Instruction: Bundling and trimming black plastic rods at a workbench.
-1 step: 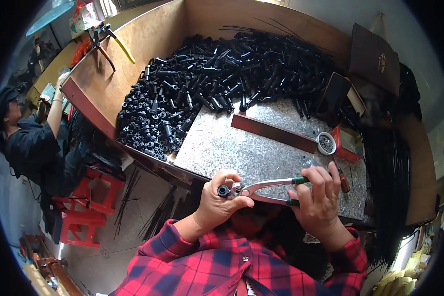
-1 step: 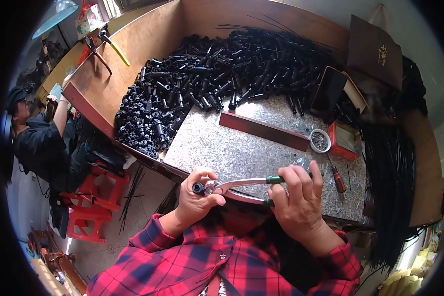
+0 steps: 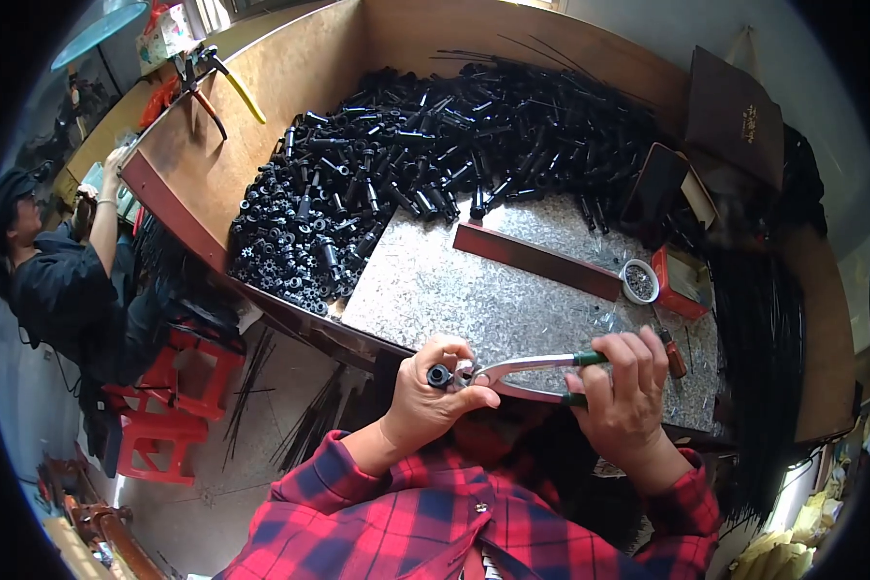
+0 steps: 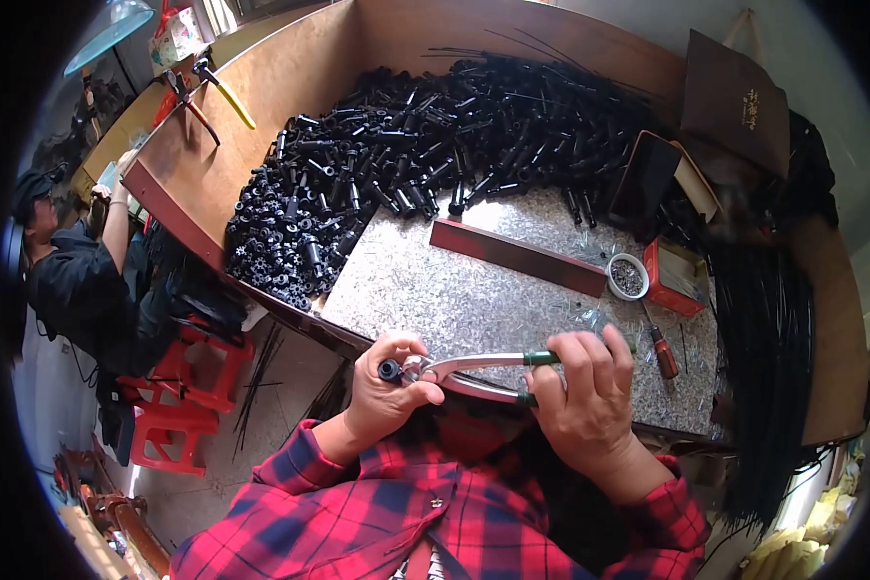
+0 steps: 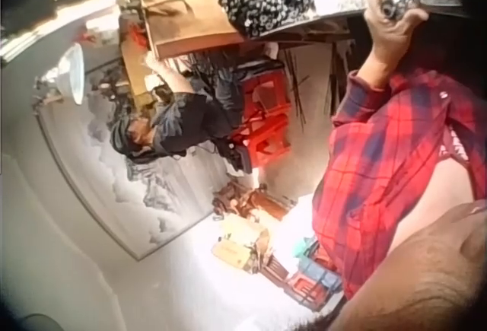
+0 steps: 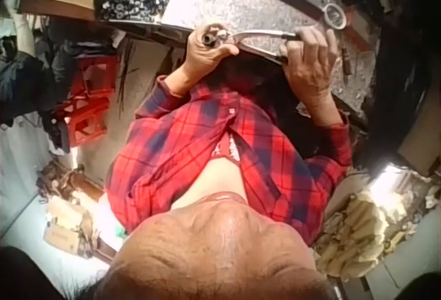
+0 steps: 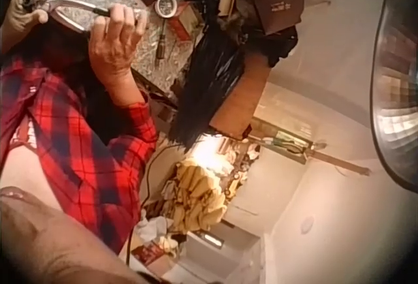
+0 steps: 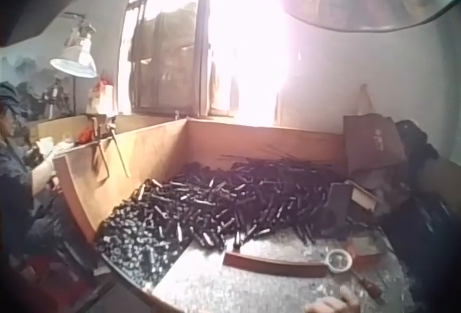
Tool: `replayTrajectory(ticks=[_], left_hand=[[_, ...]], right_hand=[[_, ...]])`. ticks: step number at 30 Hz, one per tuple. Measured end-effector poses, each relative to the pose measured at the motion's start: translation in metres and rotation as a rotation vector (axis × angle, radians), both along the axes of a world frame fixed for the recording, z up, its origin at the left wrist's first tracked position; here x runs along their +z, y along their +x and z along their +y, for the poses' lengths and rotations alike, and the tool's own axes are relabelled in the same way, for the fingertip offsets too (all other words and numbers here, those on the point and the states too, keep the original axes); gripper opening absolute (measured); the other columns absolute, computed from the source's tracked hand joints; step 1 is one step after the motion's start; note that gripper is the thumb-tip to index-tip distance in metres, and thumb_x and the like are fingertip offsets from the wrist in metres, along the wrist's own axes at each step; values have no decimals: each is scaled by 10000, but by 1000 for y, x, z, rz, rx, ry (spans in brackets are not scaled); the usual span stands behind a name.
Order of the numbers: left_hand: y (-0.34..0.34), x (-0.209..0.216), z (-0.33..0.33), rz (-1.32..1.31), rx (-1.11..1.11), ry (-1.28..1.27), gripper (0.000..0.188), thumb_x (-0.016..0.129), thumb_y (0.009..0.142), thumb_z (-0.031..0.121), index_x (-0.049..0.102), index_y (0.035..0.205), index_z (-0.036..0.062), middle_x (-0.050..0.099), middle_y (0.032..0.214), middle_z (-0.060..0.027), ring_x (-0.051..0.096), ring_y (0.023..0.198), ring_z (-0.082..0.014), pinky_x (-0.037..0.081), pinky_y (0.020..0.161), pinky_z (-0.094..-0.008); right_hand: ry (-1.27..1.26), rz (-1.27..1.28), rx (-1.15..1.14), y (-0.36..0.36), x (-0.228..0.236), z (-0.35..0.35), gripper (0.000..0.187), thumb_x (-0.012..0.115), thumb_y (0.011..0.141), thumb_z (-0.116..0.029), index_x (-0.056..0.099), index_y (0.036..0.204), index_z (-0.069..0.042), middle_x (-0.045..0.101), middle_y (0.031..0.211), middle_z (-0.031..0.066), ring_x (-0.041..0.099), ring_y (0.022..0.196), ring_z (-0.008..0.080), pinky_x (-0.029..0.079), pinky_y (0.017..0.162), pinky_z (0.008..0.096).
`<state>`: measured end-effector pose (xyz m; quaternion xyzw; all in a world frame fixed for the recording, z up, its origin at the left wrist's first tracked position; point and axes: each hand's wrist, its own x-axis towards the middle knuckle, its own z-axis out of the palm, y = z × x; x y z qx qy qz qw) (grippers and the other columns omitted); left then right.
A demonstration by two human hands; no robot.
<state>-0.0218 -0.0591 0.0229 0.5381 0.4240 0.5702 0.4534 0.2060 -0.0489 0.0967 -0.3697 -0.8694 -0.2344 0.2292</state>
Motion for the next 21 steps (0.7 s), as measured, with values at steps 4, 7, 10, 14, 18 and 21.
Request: replayTrajectory(ticks=[4, 7, 10, 14, 18, 21], left_hand=[[-5, -2, 0, 130, 11, 77, 465, 880, 629, 252, 571, 914, 53, 584, 789, 27, 515, 703, -28, 427, 620, -195], [-11, -4, 2, 26, -74, -9, 548, 889, 577, 348, 580, 909, 40, 566, 787, 26, 508, 715, -37, 423, 628, -201], [-18, 1, 3, 94, -169, 96, 697, 806, 476, 560, 614, 880, 25, 573, 771, 6, 521, 693, -60, 420, 615, -207], [-23, 1, 6, 63, -364, 61, 716, 788, 473, 590, 641, 863, 9, 601, 764, -29, 556, 646, -92, 431, 562, -233], [-24, 1, 10, 164, -427, 127, 610, 780, 518, 568, 633, 739, 19, 609, 655, -40, 595, 599, -121, 440, 537, -244], [-27, 3, 14, 200, -342, 78, 558, 821, 540, 512, 629, 735, 26, 600, 657, -37, 575, 596, -111, 434, 540, -245]], right_hand=[[-17, -20, 53, 4, -2, -5, 243, 691, 772, -201, 498, 750, -55, 534, 949, 116, 537, 857, 280, 432, 778, 431], [-149, -22, 92, 9, -2, -11, 253, 706, 756, -195, 494, 744, -59, 550, 909, 119, 559, 775, 277, 449, 680, 380], [-600, 155, 205, 11, -15, -15, 282, 710, 765, -216, 507, 858, -43, 596, 814, 126, 610, 714, 296, 486, 602, 335], [-1853, 496, 233, 13, -22, -24, 260, 674, 841, -194, 499, 931, -23, 622, 698, 73, 625, 595, 180, 487, 517, 278], [-2647, 794, 272, 15, -31, -23, 397, 714, 816, -194, 475, 1076, -11, 618, 706, 62, 613, 596, 124, 472, 514, 245], [-1694, 502, 69, 1, -6, -31, 491, 760, 755, -151, 470, 1121, 1, 591, 899, 115, 606, 832, 217, 484, 705, 327]])
